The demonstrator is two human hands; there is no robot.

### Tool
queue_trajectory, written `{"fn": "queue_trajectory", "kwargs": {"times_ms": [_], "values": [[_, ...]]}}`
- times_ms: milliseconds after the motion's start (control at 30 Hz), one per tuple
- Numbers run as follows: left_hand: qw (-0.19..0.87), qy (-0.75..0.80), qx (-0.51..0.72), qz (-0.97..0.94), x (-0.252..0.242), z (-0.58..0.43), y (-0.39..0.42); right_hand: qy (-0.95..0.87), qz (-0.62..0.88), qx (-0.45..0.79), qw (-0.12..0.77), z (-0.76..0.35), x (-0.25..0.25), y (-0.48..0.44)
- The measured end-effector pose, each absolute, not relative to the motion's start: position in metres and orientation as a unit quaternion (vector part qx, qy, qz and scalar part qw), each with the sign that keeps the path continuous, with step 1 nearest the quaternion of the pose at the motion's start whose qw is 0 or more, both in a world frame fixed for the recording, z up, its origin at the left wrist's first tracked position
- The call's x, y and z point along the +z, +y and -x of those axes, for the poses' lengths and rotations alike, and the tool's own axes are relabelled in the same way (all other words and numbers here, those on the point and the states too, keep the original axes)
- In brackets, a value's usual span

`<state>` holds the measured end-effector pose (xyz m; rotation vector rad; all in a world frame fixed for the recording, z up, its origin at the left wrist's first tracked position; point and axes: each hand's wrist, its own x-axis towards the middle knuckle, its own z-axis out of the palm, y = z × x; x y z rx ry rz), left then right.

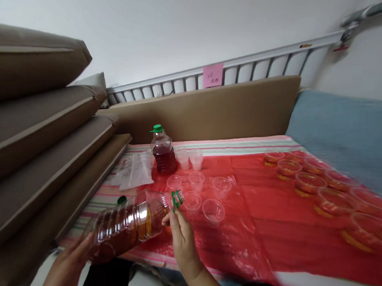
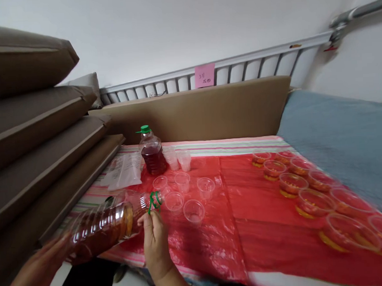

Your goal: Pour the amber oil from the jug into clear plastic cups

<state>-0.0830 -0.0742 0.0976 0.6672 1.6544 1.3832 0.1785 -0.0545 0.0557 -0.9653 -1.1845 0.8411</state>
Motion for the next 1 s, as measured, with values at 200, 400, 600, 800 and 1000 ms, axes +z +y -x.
{"fn": "queue_trajectory", "kwargs": {"times_ms": [200,400,600,800,1000], "values": [[0.409,0.687,0.549,-0.243,0.117,0.063,-0.073,-0.512,0.432,0.381,0.637,-0.182,0.057,-0.056],[0.418,0.697,0.538,-0.225,0.128,0.055,-0.071,-0.507,0.431,0.376,0.645,-0.182,0.057,-0.055],[0.421,0.673,0.549,-0.263,0.117,0.069,-0.069,-0.5,0.429,0.387,0.645,-0.181,0.057,-0.054],[0.431,0.661,0.551,-0.272,0.109,0.077,-0.068,-0.504,0.44,0.375,0.642,-0.182,0.057,-0.056],[0.418,0.673,0.545,-0.274,0.113,0.074,-0.068,-0.495,0.443,0.373,0.647,-0.184,0.056,-0.055]]}}
